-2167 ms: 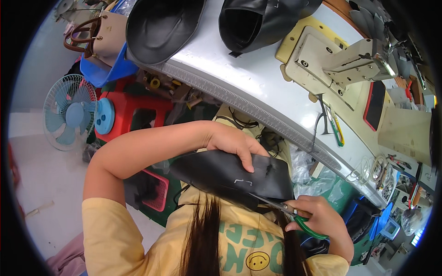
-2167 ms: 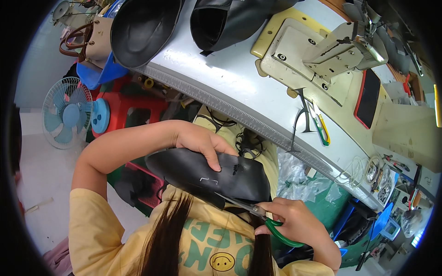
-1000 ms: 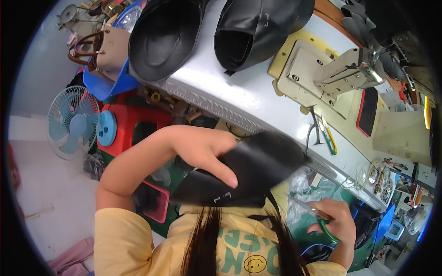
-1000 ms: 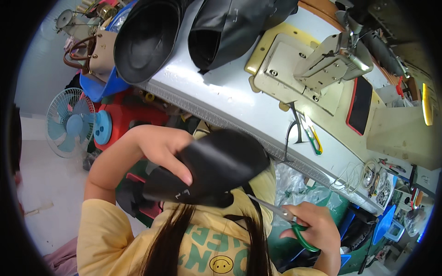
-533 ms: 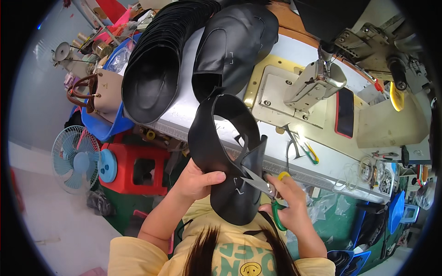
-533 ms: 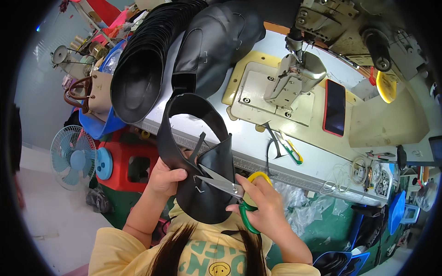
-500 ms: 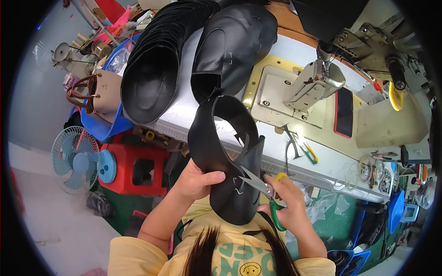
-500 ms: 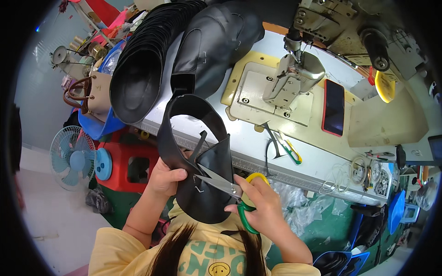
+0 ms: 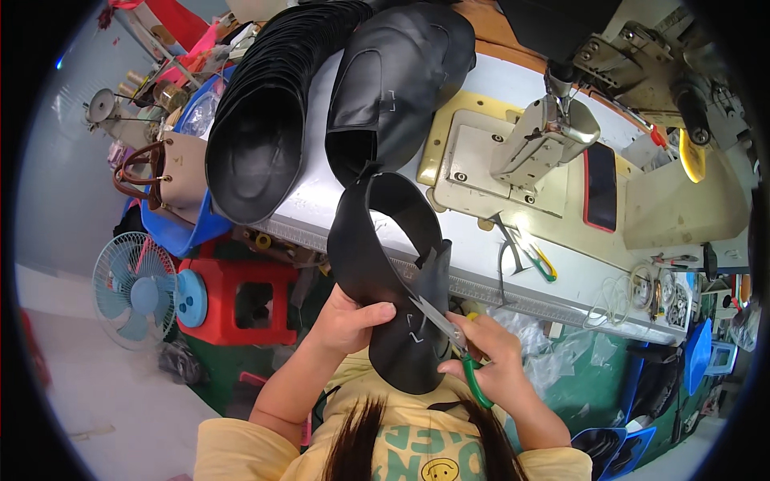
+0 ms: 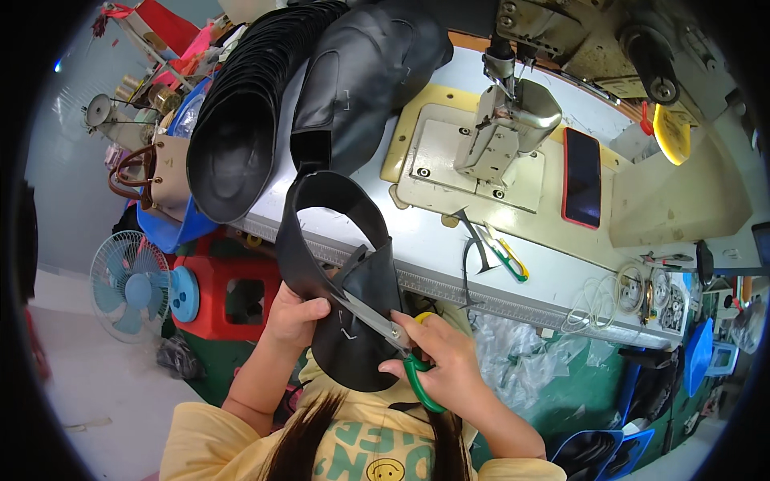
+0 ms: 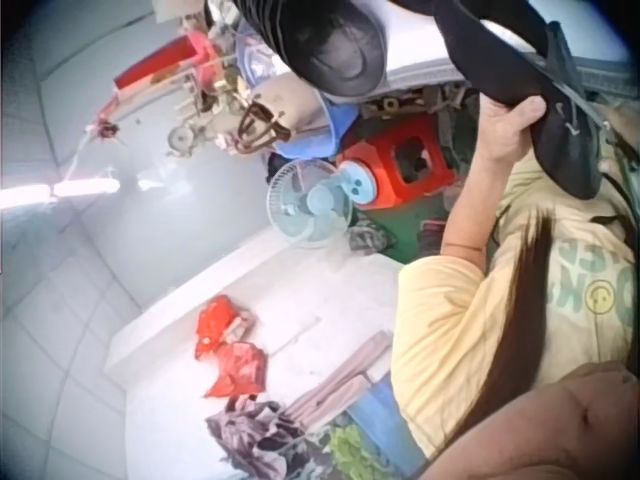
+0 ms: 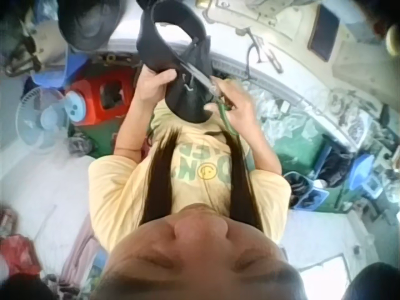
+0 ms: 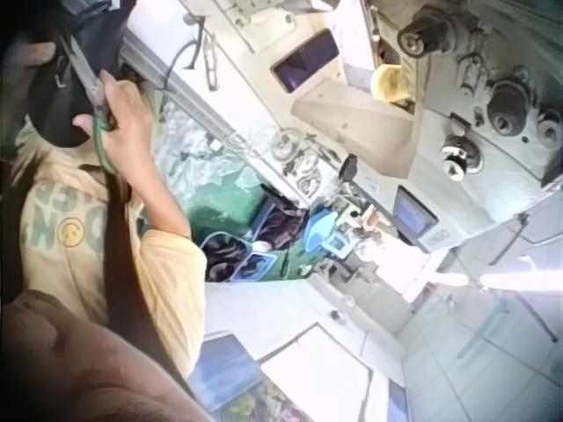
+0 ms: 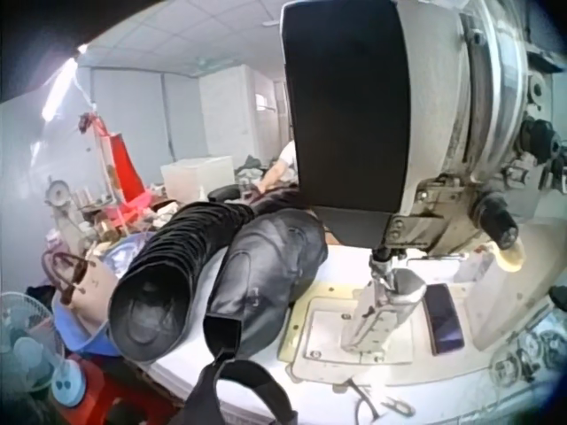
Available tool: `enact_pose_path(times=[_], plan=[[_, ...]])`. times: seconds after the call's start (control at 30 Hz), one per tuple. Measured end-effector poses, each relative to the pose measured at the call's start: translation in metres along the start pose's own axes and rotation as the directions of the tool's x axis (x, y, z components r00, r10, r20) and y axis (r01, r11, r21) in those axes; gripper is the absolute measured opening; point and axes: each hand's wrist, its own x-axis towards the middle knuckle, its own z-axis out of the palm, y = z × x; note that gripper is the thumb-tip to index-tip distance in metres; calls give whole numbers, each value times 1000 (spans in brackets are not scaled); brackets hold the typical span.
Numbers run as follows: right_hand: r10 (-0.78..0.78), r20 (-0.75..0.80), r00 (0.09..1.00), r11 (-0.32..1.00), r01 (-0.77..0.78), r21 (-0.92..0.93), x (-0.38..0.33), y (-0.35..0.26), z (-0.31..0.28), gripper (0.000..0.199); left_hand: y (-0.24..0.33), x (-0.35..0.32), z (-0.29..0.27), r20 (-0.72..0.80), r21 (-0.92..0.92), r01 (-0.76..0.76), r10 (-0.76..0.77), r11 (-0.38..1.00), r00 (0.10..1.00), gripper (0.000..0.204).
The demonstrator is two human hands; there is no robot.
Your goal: The person uses green-handled scissors to trim excess material from the edges of black leather shoe parts. They handle the items one at a time, cutting along the seams and placing the finished pieces into a stack on the table.
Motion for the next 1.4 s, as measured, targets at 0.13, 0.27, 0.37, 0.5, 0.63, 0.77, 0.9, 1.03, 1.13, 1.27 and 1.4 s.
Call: enact_pose_path(times=[0.13, 0.27, 0.37, 0.5, 0.63, 0.77, 0.9, 1.03, 1.13, 1.27, 1.4], plan=[[1, -25, 1000, 999, -2, -51, -3, -1, 1, 60, 2, 0, 1, 26, 25, -16, 16, 1000, 1000, 29], [56, -50, 997, 994, -60, -96, -6, -8, -2, 59, 5, 1, 4, 62, 44, -24, 21, 999, 998, 31], [30, -98, 995, 994, -40, -98, -7, -8, 1, 60, 1, 1, 5, 84, 65, -51, 45, 997, 995, 32], [-31, -184, 982, 990, 5, -143, -1, -8, 5, 61, -8, -3, 14, 39, 93, -42, 39, 995, 998, 34], [21, -164, 986, 992, -41, -116, -4, -10, 5, 62, -5, 0, 10, 169, 102, -38, 20, 994, 985, 33], [44, -185, 982, 988, -70, -138, -4, -12, 5, 63, -8, 0, 10, 134, 134, -26, 8, 991, 991, 34], [-6, -211, 977, 981, -36, -191, -3, -11, 6, 63, -7, 1, 11, 122, 196, -9, -15, 981, 992, 37], [49, -214, 976, 993, -71, -97, -4, -12, 2, 64, -4, 0, 14, 53, 117, 57, -64, 991, 997, 40], [74, -283, 956, 995, -88, -37, -7, -2, -8, 63, -1, 0, 6, 41, 38, 76, -78, 996, 996, 37], [107, -389, 915, 992, -71, 105, -6, 6, -11, 60, -1, 1, -2, -50, -68, 94, -98, 993, 994, 38], [-119, -418, 901, 992, 120, -23, 10, -1, -12, 55, -8, 6, -11, 154, -45, 123, -115, 991, 981, 51]])
